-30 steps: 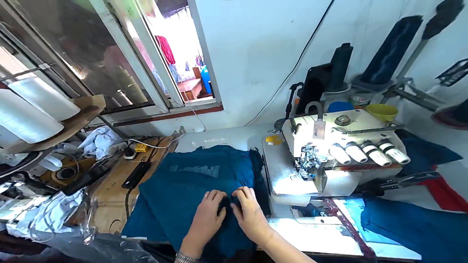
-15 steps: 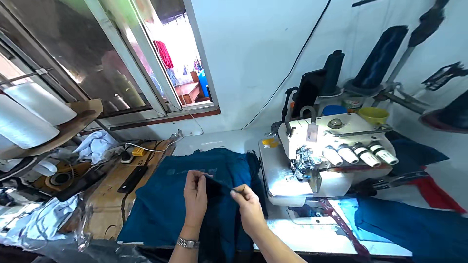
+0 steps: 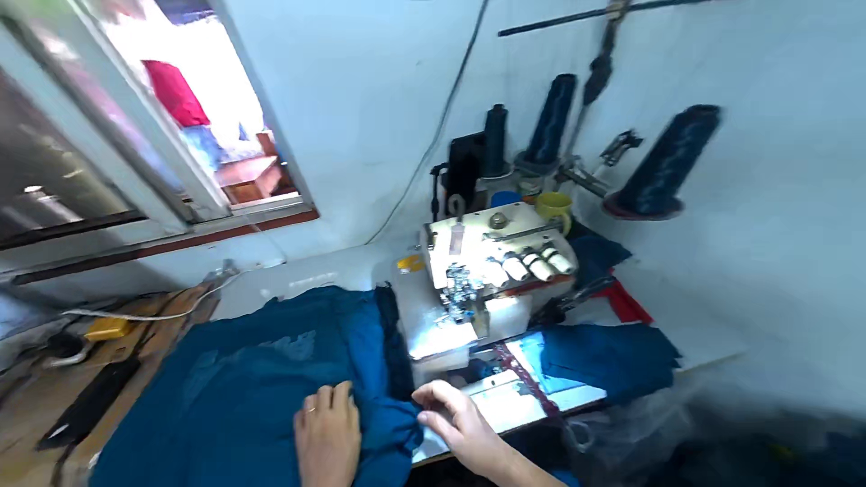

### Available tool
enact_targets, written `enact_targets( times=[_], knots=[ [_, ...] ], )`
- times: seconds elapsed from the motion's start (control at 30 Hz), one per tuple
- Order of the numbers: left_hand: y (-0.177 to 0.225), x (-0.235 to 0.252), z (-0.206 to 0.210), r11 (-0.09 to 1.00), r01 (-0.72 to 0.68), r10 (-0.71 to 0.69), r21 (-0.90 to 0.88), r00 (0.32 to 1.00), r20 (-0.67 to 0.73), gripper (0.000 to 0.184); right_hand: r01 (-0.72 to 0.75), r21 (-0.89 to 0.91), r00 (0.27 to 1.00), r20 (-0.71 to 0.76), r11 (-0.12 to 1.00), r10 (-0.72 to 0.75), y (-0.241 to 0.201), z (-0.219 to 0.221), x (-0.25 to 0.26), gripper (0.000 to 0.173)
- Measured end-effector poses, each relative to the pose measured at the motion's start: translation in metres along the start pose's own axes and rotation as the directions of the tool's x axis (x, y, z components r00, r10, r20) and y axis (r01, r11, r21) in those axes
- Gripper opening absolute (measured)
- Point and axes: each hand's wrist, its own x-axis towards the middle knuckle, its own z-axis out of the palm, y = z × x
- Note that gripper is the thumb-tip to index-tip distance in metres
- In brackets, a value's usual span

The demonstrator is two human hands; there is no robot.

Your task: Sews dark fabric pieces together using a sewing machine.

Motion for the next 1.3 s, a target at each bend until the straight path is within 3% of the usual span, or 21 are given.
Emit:
enact_targets(
  times=[0.07, 0.13, 0.23, 0.3, 0.37, 0.53, 0.67, 0.8, 0.9, 1.1, 1.13, 1.2, 1.23, 1.3],
  knots=[
    [-0.004, 0.0, 0.002, 0.998, -0.046, 0.046, -0.03, 0.999, -0.01, 0.025, -0.002, -0.08, 0.997, -0.076, 0.997, -0.004, -0.005, -0.035, -0.02, 0.024],
    [-0.006, -0.001, 0.002, 0.998, -0.052, 0.052, -0.044, 0.999, -0.013, 0.026, -0.077, -0.287, 0.97, -0.242, 0.955, 0.006, -0.014, -0.08, -0.036, 0.025],
    [-0.006, -0.001, 0.002, 0.997, -0.043, 0.042, -0.058, 0.999, -0.022, 0.025, -0.246, -0.66, 0.916, -0.397, 0.71, -0.053, -0.015, -0.146, -0.058, 0.024],
    [-0.006, -0.001, 0.003, 0.998, -0.033, 0.032, -0.054, 0.999, -0.018, 0.025, -0.253, -0.797, 0.927, -0.363, 0.548, -0.099, -0.005, -0.174, -0.069, 0.021],
    [-0.007, 0.0, 0.002, 0.999, -0.029, 0.029, -0.046, 1.0, -0.012, 0.025, -0.208, -0.858, 0.949, -0.294, 0.469, -0.117, 0.006, -0.186, -0.075, 0.018],
    [-0.008, -0.001, 0.002, 0.999, -0.008, 0.008, -0.044, 1.0, 0.003, 0.026, -0.095, -0.973, 0.96, -0.146, 0.212, -0.239, 0.024, -0.179, -0.072, 0.012],
    [-0.007, -0.001, 0.002, 1.0, -0.009, 0.008, -0.027, 1.0, -0.007, 0.026, -0.115, -0.987, 0.941, -0.145, 0.115, -0.305, 0.032, -0.177, -0.068, 0.006],
    [-0.008, -0.002, 0.004, 0.999, -0.016, 0.016, -0.028, 1.0, -0.012, 0.026, -0.162, -0.978, 0.944, -0.192, 0.132, -0.269, 0.03, -0.177, -0.065, 0.006],
    [-0.007, -0.002, 0.003, 0.999, -0.018, 0.017, -0.033, 1.0, -0.016, 0.026, -0.182, -0.948, 0.938, -0.247, 0.262, -0.241, 0.027, -0.18, -0.066, 0.011],
    [-0.008, -0.002, 0.003, 0.999, -0.025, 0.024, -0.045, 1.0, -0.017, 0.027, -0.145, -0.981, 0.952, -0.174, 0.128, -0.253, 0.025, -0.172, -0.064, 0.008],
    [-0.008, -0.002, 0.002, 0.998, -0.029, 0.028, -0.05, 0.999, -0.018, 0.027, -0.174, -0.967, 0.952, -0.214, 0.184, -0.221, 0.023, -0.173, -0.063, 0.007],
    [-0.009, -0.003, 0.003, 0.998, -0.033, 0.032, -0.057, 0.999, -0.022, 0.027, -0.339, -0.81, 0.913, -0.405, 0.478, -0.04, 0.01, -0.183, -0.059, 0.011],
    [-0.01, -0.003, 0.003, 0.998, -0.034, 0.032, -0.06, 0.999, -0.026, 0.028, -0.434, -0.639, 0.863, -0.496, 0.635, 0.091, 0.001, -0.194, -0.058, 0.016],
    [-0.013, -0.004, 0.002, 0.995, -0.04, 0.035, -0.088, 0.998, -0.062, 0.03, -0.466, -0.201, 0.725, -0.645, 0.861, 0.242, -0.012, -0.216, -0.058, 0.017]
  ],
)
